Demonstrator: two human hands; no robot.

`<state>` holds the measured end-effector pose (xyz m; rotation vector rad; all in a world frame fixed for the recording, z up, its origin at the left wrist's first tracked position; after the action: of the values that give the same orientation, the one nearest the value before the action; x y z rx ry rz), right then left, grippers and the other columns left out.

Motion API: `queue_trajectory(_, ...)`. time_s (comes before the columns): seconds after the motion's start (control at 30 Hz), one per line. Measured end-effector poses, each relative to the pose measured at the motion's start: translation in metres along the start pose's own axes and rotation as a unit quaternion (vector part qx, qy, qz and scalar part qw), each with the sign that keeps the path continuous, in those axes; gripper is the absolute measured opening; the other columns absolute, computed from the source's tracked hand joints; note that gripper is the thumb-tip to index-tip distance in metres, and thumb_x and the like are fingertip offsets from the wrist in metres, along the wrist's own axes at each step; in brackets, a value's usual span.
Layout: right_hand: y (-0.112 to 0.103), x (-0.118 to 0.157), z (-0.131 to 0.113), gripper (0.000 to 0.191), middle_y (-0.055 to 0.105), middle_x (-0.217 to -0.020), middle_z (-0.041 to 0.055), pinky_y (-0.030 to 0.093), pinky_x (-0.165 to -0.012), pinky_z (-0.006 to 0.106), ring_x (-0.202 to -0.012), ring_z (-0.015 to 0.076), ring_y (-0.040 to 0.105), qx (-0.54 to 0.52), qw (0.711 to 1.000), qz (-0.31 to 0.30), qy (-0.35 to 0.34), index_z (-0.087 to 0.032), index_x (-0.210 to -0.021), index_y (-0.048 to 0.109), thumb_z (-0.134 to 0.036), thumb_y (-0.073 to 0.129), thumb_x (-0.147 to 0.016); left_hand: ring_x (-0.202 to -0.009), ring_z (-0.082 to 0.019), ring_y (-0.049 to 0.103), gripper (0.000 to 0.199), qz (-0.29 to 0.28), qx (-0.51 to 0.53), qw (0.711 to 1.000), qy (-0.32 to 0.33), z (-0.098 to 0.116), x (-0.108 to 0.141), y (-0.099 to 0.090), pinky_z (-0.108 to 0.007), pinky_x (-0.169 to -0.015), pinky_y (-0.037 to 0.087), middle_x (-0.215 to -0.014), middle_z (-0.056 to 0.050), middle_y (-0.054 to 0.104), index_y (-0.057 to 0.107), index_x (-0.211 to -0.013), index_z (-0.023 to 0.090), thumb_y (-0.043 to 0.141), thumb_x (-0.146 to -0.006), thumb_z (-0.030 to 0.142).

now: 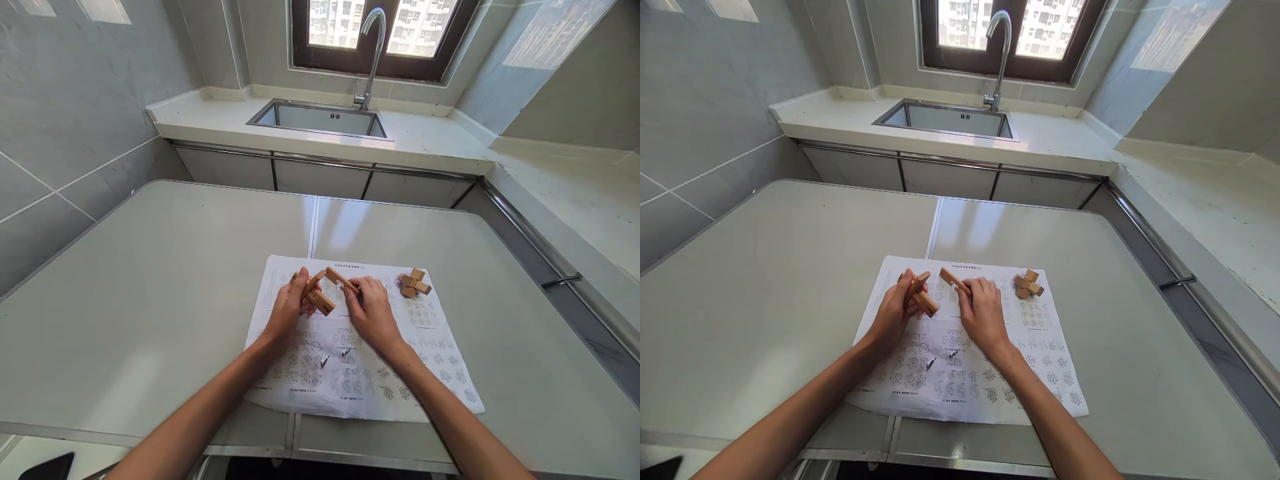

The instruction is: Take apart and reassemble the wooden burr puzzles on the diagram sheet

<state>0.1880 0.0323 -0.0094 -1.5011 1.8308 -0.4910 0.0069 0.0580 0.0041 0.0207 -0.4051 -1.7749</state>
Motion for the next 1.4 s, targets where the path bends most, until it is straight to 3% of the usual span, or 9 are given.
queue_trajectory(0.23, -0.007, -0.002, -0.003, 0.029, 0.065, -0.084, 0.0032, 0.044, -0.076, 0.036, -0.077, 0.0212, 0.057, -0.191, 0.978, -0.001, 0.088, -0.023, -0.096, 0.061, -0.048, 0.05, -0.107, -0.053, -0.01, 0.041, 0.061, 0.0, 0.0, 1.0, -0.009, -0.001, 0.0, 0.001, -0.026, -0.053, 0.034, -0.063, 0.003, 0.049, 0.061, -0.078, 0.018, 0.065, -0.085, 0.078)
queue_trajectory(0.4, 0.003, -0.003, -0.01, 0.033, 0.057, -0.074, -0.0026, 0.042, -0.069, 0.03, -0.065, 0.0145, 0.049, -0.448, 0.881, -0.097, 0.118, -0.022, -0.103, 0.063, -0.055, 0.059, -0.104, -0.055, -0.011, 0.045, 0.063, -0.005, -0.013, 1.0, -0.01, -0.001, -0.001, 0.0, -0.026, -0.053, 0.034, -0.066, 0.001, 0.052, 0.061, -0.08, 0.017, 0.06, -0.088, 0.079)
queue_trajectory(0.47, 0.007, -0.001, -0.013, 0.034, 0.056, -0.073, -0.0033, 0.04, -0.068, 0.03, -0.062, 0.0134, 0.046, -0.502, 0.845, -0.134, 0.124, -0.022, -0.11, 0.065, -0.055, 0.063, -0.102, -0.056, -0.012, 0.047, 0.061, -0.011, -0.019, 1.0, -0.014, -0.001, -0.001, 0.0, -0.026, -0.054, 0.036, -0.066, 0.001, 0.053, 0.061, -0.081, 0.017, 0.06, -0.089, 0.078)
queue_trajectory(0.57, 0.009, 0.002, -0.013, 0.037, 0.055, -0.071, -0.0038, 0.039, -0.066, 0.031, -0.06, 0.0134, 0.044, -0.533, 0.821, -0.155, 0.134, -0.022, -0.115, 0.066, -0.056, 0.066, -0.099, -0.055, -0.012, 0.047, 0.058, -0.021, -0.027, 0.999, -0.017, 0.0, -0.001, 0.002, -0.027, -0.054, 0.036, -0.064, 0.001, 0.053, 0.06, -0.08, 0.018, 0.06, -0.09, 0.075)
queue_trajectory(0.77, 0.007, 0.005, -0.016, 0.038, 0.053, -0.067, -0.0039, 0.039, -0.063, 0.032, -0.06, 0.0149, 0.043, -0.541, 0.813, -0.165, 0.142, -0.023, -0.114, 0.067, -0.056, 0.071, -0.095, -0.052, -0.011, 0.04, 0.058, -0.038, -0.076, 0.996, 0.002, 0.002, 0.003, 0.007, -0.028, -0.054, 0.033, -0.058, 0.003, 0.048, 0.057, -0.072, 0.018, 0.059, -0.092, 0.072)
queue_trajectory(0.9, 0.006, 0.004, -0.019, 0.038, 0.05, -0.065, -0.0054, 0.036, -0.063, 0.031, -0.06, 0.0143, 0.041, -0.543, 0.81, -0.172, 0.14, -0.022, -0.113, 0.066, -0.056, 0.071, -0.095, -0.055, -0.013, 0.044, 0.058, -0.057, -0.12, 0.991, 0.013, 0.0, 0.004, 0.009, -0.028, -0.056, 0.033, -0.061, 0.0, 0.055, 0.061, -0.075, 0.018, 0.056, -0.093, 0.072)
queue_trajectory(1.07, 0.009, 0.005, -0.021, 0.033, 0.051, -0.067, -0.0053, 0.033, -0.063, 0.029, -0.059, 0.0122, 0.039, -0.545, 0.806, -0.196, 0.121, -0.022, -0.111, 0.067, -0.052, 0.071, -0.097, -0.052, -0.012, 0.041, 0.055, -0.062, -0.127, 0.99, 0.009, -0.002, 0.003, 0.008, -0.028, -0.055, 0.03, -0.057, 0.001, 0.054, 0.052, -0.068, 0.02, 0.056, -0.095, 0.068)
queue_trajectory(1.3, 0.008, 0.005, -0.019, 0.03, 0.047, -0.064, -0.0064, 0.031, -0.063, 0.029, -0.059, 0.012, 0.037, -0.55, 0.808, -0.178, 0.115, -0.022, -0.108, 0.067, -0.05, 0.071, -0.098, -0.052, -0.013, 0.047, 0.052, -0.1, -0.128, 0.987, 0.019, -0.002, 0.002, 0.012, -0.028, -0.057, 0.034, -0.059, -0.002, 0.066, 0.052, -0.071, 0.02, 0.056, -0.097, 0.065)
queue_trajectory(1.4, 0.006, 0.004, -0.019, 0.03, 0.045, -0.063, -0.0071, 0.03, -0.063, 0.029, -0.059, 0.0116, 0.037, -0.557, 0.805, -0.172, 0.113, -0.021, -0.107, 0.067, -0.049, 0.072, -0.097, -0.056, -0.015, 0.057, 0.05, -0.128, -0.138, 0.982, 0.018, -0.001, 0.005, 0.017, -0.028, -0.062, 0.038, -0.061, -0.003, 0.071, 0.053, -0.073, 0.02, 0.054, -0.099, 0.063)
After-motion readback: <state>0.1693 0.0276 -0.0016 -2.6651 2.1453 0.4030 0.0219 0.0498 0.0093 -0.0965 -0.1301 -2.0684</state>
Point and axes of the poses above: each hand's wrist, its own x-axis away from the middle knuckle, its own y-axis out of the palm, z = x × y, the point moved 7 cm from there along -x, towards the middle knuckle
